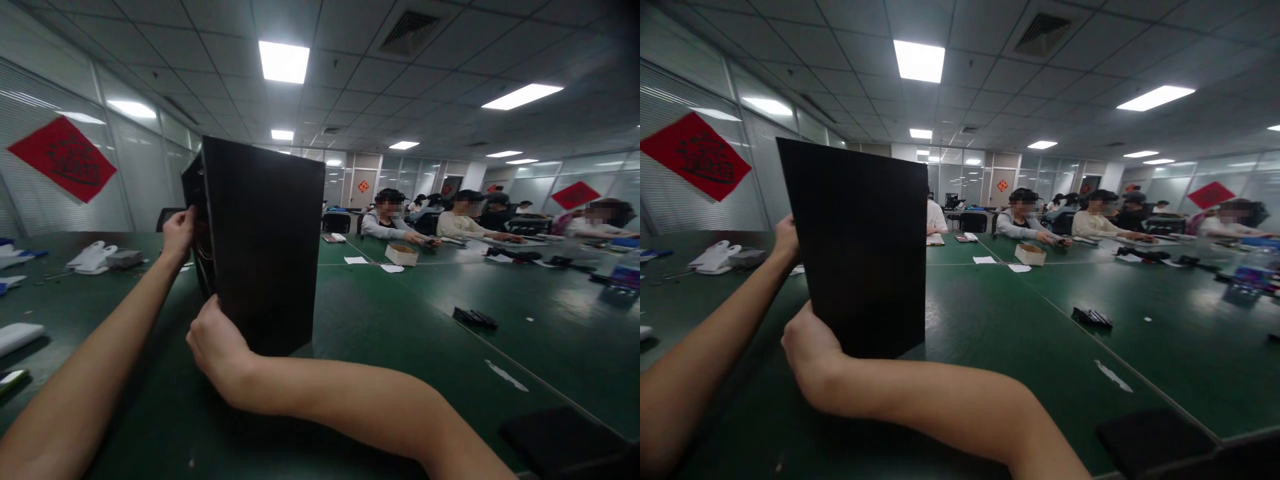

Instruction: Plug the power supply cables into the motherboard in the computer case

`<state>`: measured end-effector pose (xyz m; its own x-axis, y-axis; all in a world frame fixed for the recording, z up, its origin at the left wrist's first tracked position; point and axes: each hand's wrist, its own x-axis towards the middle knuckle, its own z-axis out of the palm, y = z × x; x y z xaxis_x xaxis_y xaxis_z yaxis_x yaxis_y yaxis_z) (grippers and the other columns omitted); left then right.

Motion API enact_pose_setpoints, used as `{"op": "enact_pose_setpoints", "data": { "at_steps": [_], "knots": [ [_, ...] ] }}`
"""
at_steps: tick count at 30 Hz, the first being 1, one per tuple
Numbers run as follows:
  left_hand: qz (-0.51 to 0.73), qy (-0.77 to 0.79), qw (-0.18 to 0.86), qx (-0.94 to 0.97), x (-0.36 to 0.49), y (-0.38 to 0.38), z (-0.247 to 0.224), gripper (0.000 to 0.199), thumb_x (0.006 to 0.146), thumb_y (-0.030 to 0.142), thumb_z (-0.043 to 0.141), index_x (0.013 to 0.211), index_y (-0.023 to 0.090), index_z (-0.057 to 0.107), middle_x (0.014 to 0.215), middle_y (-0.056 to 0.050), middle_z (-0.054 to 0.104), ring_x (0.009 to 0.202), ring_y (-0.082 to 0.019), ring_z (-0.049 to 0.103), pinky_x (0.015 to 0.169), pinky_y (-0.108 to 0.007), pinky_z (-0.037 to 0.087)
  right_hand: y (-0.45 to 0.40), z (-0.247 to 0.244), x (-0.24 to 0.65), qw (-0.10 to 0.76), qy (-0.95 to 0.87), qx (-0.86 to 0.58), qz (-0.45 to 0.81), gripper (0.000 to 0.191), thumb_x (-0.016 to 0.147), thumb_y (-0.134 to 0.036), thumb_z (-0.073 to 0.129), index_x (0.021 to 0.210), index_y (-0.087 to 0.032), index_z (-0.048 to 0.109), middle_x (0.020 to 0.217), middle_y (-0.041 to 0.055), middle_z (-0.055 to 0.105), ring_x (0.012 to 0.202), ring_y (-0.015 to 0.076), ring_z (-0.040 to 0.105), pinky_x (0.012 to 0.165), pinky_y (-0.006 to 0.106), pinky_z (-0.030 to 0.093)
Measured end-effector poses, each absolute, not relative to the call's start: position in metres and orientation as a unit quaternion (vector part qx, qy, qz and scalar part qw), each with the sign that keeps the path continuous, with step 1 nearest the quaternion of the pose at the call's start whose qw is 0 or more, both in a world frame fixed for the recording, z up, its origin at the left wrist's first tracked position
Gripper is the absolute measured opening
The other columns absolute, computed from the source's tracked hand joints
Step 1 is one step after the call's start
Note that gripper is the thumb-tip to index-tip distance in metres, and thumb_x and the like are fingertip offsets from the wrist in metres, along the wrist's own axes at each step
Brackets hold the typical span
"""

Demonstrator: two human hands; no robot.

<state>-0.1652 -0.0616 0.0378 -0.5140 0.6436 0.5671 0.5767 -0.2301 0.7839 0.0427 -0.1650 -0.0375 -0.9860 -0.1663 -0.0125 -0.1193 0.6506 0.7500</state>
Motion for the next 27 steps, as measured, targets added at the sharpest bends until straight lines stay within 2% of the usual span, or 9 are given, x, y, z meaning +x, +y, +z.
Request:
{"op": "enact_pose_setpoints", "data": {
  "at_steps": [2,4,7,10,15,17,19,22,27],
  "knots": [
    [0.587,0.61,0.068,0.528,-0.178,-0.055,0.027,0.056,0.098,0.057,0.052,0.125,0.007,0.056,0.085,0.001,0.068,0.078,-0.012,0.057,0.069,-0.02,0.047,-0.17,-0.046,0.054,0.062,-0.892,0.006,-0.447,0.035,0.096,-0.023,0.046,0.115,-0.016,0.076,0.114,0.0154,0.075,0.104,0.0361,0.069,0.086,0.056,0.056],
    [0.507,0.61,0.105,0.599,-0.186,-0.05,0.016,0.062,0.088,0.064,0.061,0.119,0.01,0.062,0.084,0.0,0.07,0.078,-0.015,0.06,0.067,-0.022,0.048,-0.171,-0.053,0.067,0.1,-0.869,-0.061,-0.481,0.039,0.1,-0.023,0.041,0.114,-0.011,0.076,0.116,0.02,0.074,0.102,0.0354,0.069,0.081,0.052,0.056],
    [0.359,0.636,0.128,0.672,-0.188,-0.042,0.002,0.065,0.073,0.073,0.065,0.103,0.016,0.071,0.08,-0.002,0.071,0.076,-0.02,0.062,0.063,-0.025,0.047,-0.166,-0.059,0.092,0.158,-0.846,-0.108,-0.498,0.046,0.104,-0.03,0.039,0.113,-0.002,0.074,0.114,0.0259,0.073,0.097,0.0331,0.07,0.075,0.046,0.054],
    [0.234,0.669,0.164,0.686,-0.185,-0.036,-0.006,0.065,0.067,0.077,0.065,0.094,0.018,0.075,0.079,-0.004,0.073,0.074,-0.022,0.063,0.06,-0.026,0.046,-0.156,-0.061,0.123,0.201,-0.843,-0.122,-0.484,0.051,0.104,-0.039,0.043,0.115,0.003,0.071,0.103,0.0266,0.074,0.085,0.0293,0.069,0.074,0.043,0.05],
    [0.159,0.68,0.189,0.69,-0.172,-0.039,-0.003,0.067,0.072,0.08,0.058,0.089,0.018,0.078,0.086,-0.008,0.076,0.079,-0.025,0.066,0.066,-0.028,0.048,-0.124,-0.056,0.179,0.212,-0.859,-0.128,-0.447,0.058,0.104,-0.042,0.039,0.123,0.007,0.064,0.08,0.0188,0.073,0.063,0.0223,0.062,0.071,0.04,0.041],
    [0.15,0.68,0.173,0.696,-0.163,-0.043,0.0,0.067,0.075,0.079,0.054,0.089,0.019,0.079,0.09,-0.009,0.077,0.084,-0.026,0.068,0.072,-0.028,0.05,-0.1,-0.055,0.202,0.217,-0.868,-0.127,-0.429,0.05,0.103,-0.038,0.04,0.12,0.002,0.067,0.073,0.014,0.07,0.059,0.0201,0.058,0.068,0.038,0.037],
    [0.147,0.673,0.159,0.707,-0.151,-0.047,0.003,0.066,0.078,0.078,0.052,0.092,0.019,0.079,0.096,-0.009,0.078,0.091,-0.027,0.068,0.078,-0.029,0.05,-0.071,-0.056,0.225,0.226,-0.869,-0.135,-0.419,0.04,0.101,-0.033,0.043,0.108,-0.006,0.071,0.069,0.0101,0.068,0.057,0.0185,0.056,0.067,0.037,0.033],
    [0.141,0.661,0.136,0.725,-0.129,-0.051,0.005,0.068,0.082,0.076,0.047,0.1,0.019,0.079,0.107,-0.011,0.077,0.101,-0.028,0.068,0.088,-0.03,0.049,-0.025,-0.061,0.253,0.246,-0.866,-0.146,-0.41,0.031,0.096,-0.027,0.046,0.095,-0.01,0.073,0.068,0.0085,0.068,0.058,0.0173,0.054,0.068,0.037,0.03],
    [0.106,0.669,0.066,0.733,-0.095,-0.041,0.001,0.075,0.089,0.073,0.034,0.11,0.015,0.076,0.118,-0.016,0.074,0.106,-0.031,0.068,0.094,-0.033,0.048,0.035,-0.065,0.277,0.239,-0.873,-0.135,-0.402,0.029,0.093,-0.024,0.048,0.101,-0.009,0.073,0.074,0.0078,0.07,0.062,0.0167,0.054,0.07,0.036,0.028]
  ]
}}
